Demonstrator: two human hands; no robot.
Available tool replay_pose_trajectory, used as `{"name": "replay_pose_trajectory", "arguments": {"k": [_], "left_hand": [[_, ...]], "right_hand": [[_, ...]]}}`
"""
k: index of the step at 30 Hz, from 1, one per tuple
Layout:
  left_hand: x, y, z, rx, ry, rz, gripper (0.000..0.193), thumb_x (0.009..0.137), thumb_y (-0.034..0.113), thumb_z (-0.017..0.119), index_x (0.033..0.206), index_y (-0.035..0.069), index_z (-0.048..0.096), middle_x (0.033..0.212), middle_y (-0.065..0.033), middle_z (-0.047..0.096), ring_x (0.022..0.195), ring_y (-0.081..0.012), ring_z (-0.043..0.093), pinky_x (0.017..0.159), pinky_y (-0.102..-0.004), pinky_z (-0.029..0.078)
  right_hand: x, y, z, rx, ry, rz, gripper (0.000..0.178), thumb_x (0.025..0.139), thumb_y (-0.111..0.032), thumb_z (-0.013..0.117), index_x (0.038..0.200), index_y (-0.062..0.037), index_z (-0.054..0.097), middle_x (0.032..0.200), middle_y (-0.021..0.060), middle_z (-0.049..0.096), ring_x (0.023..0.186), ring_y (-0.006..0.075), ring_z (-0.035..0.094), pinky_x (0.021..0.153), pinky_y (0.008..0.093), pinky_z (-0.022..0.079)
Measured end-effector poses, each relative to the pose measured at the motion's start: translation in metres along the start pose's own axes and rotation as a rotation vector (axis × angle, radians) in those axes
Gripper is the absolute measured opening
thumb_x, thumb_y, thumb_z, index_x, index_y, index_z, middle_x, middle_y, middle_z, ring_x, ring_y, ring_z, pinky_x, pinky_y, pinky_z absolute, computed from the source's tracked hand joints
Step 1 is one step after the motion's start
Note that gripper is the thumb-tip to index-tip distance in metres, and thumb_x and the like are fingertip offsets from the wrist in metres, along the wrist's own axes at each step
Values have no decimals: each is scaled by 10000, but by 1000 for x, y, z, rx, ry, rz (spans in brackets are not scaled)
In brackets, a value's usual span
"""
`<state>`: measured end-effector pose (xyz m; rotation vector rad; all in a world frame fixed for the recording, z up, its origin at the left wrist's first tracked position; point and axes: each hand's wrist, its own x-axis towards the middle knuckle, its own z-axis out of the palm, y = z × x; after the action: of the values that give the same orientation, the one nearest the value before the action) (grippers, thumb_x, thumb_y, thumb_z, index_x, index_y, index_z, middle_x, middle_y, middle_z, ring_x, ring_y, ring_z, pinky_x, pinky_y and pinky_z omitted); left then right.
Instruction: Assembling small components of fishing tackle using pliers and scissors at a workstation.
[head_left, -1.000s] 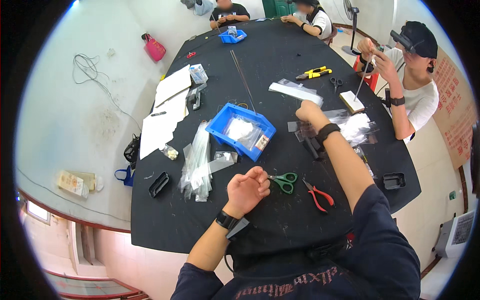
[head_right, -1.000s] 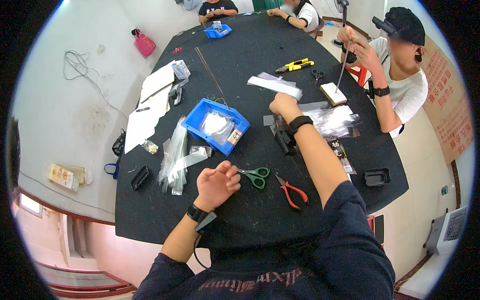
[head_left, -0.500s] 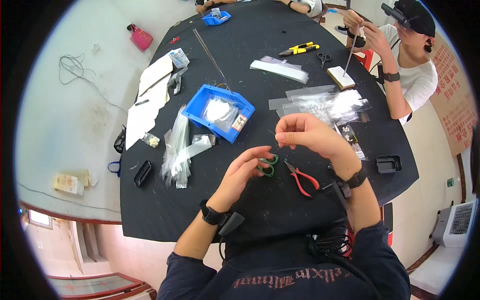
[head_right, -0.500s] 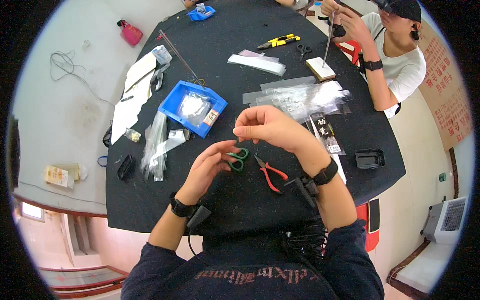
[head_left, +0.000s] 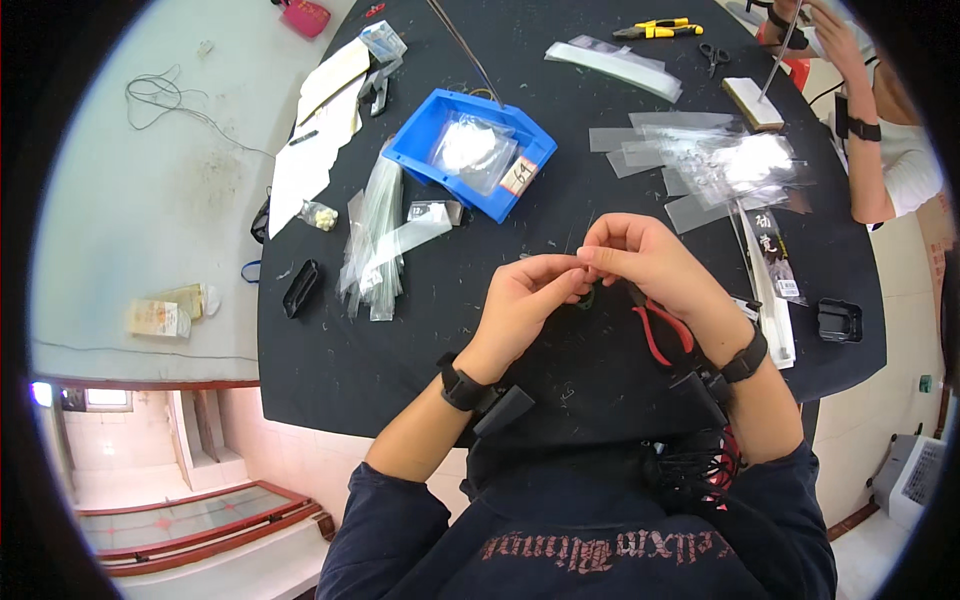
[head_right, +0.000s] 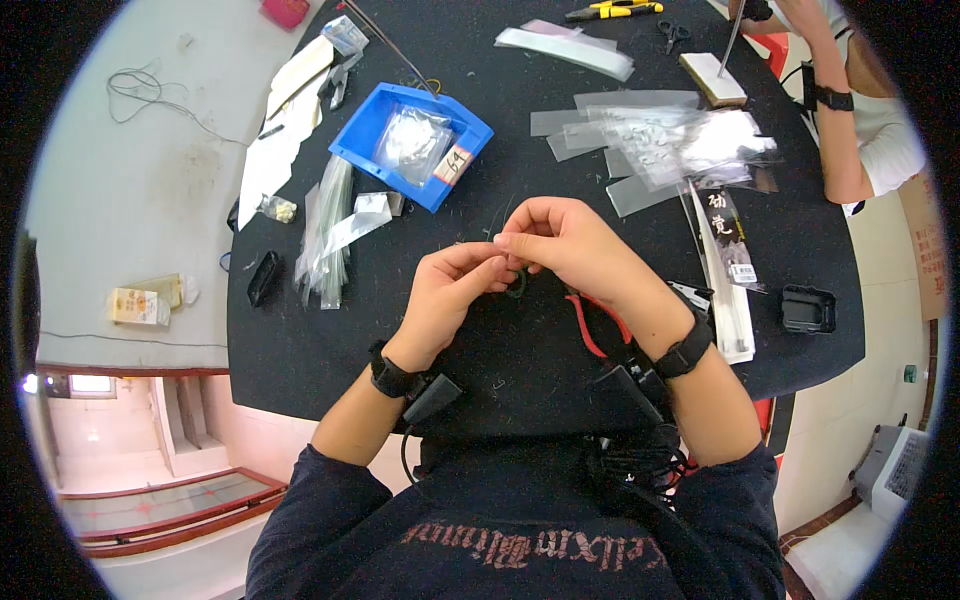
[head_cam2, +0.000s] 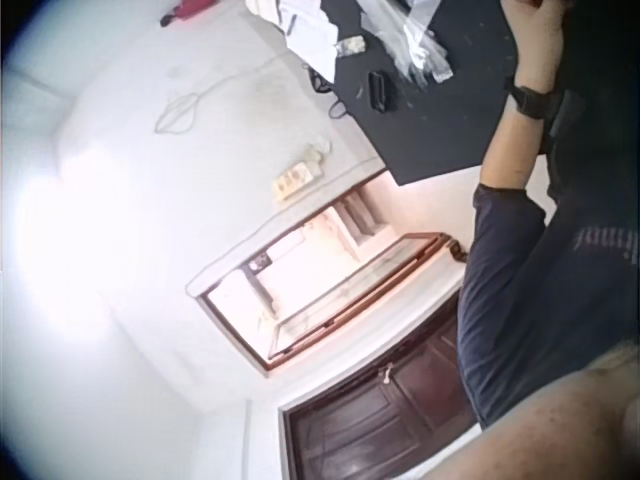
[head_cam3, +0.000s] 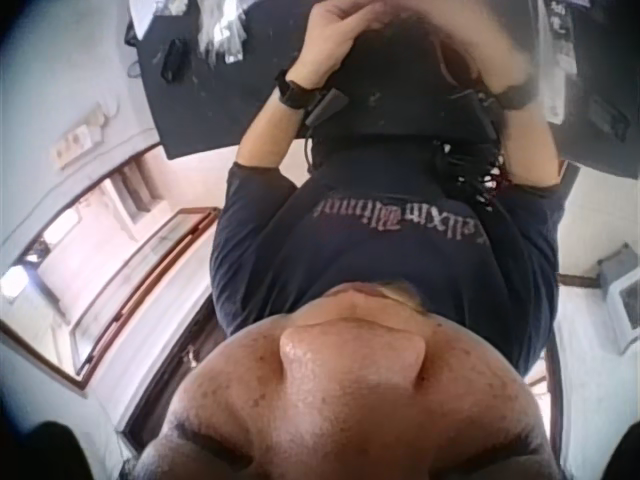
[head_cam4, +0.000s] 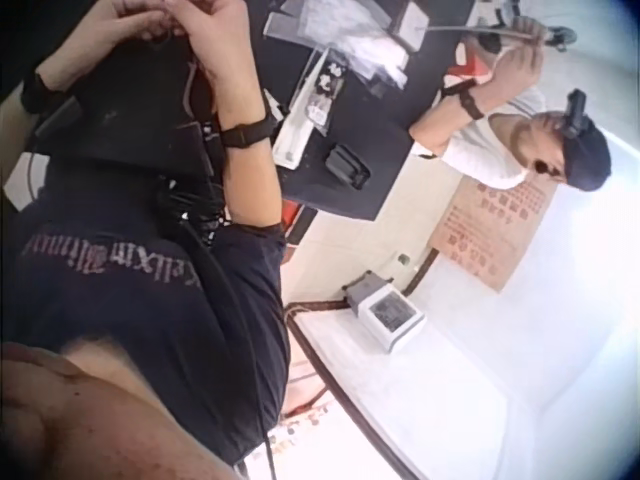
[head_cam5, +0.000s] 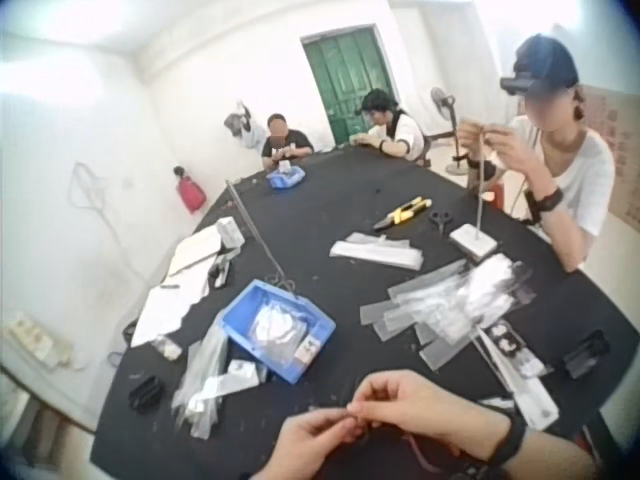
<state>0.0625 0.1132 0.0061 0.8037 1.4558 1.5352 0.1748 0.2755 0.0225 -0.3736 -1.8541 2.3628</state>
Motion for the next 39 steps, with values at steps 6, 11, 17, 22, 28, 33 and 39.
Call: {"name": "replay_pose_trajectory", "arguments": {"k": [6,11,17,22,28,33,39], "left_hand": [[1,2,-6,-156,-75,-72,301,926,36,537,1211,-58,551,1159,-176,628,1034,-217,637,884,-306,518],[4,0,-8,-260,16,-92,361,913,4,541,1270,-37,514,1222,-165,603,1087,-202,615,900,-285,513],[4,0,-8,-280,57,-103,314,929,27,551,1241,-2,536,1187,-161,623,1047,-176,629,851,-253,525],[2,-2,-9,-336,60,-94,244,932,52,568,1170,-1,578,1117,-143,653,996,-166,648,803,-249,534],[4,-8,-5,-305,102,-3,234,930,35,566,1163,15,579,1081,-115,658,934,-143,644,823,-261,517],[3,-8,-3,-313,118,10,229,922,25,575,1151,15,578,1034,-94,656,916,-138,644,813,-251,515],[1,-8,-4,-276,120,14,260,908,43,609,1163,1,576,996,-82,655,885,-139,649,765,-241,526]], "right_hand": [[4,4,-3,39,79,-3,155,848,-181,688,876,-38,634,782,4,637,721,62,580,635,207,444],[4,5,-7,-106,200,-131,168,830,-166,706,847,-11,644,779,24,651,721,68,595,646,212,467],[4,3,-7,-105,176,-122,166,831,-163,707,879,-15,649,802,32,667,714,66,593,634,211,459],[2,6,-4,12,136,-75,190,828,-153,712,950,-24,643,820,28,676,700,60,591,615,208,456],[5,10,-2,58,167,-85,202,829,-140,707,976,-23,633,822,29,673,710,65,601,628,197,468],[2,9,-2,83,147,-70,187,830,-133,702,965,-25,630,815,30,672,717,72,619,629,196,478],[2,6,-1,67,142,-50,188,832,-138,703,959,-25,622,816,38,672,713,82,632,613,198,490]]}}
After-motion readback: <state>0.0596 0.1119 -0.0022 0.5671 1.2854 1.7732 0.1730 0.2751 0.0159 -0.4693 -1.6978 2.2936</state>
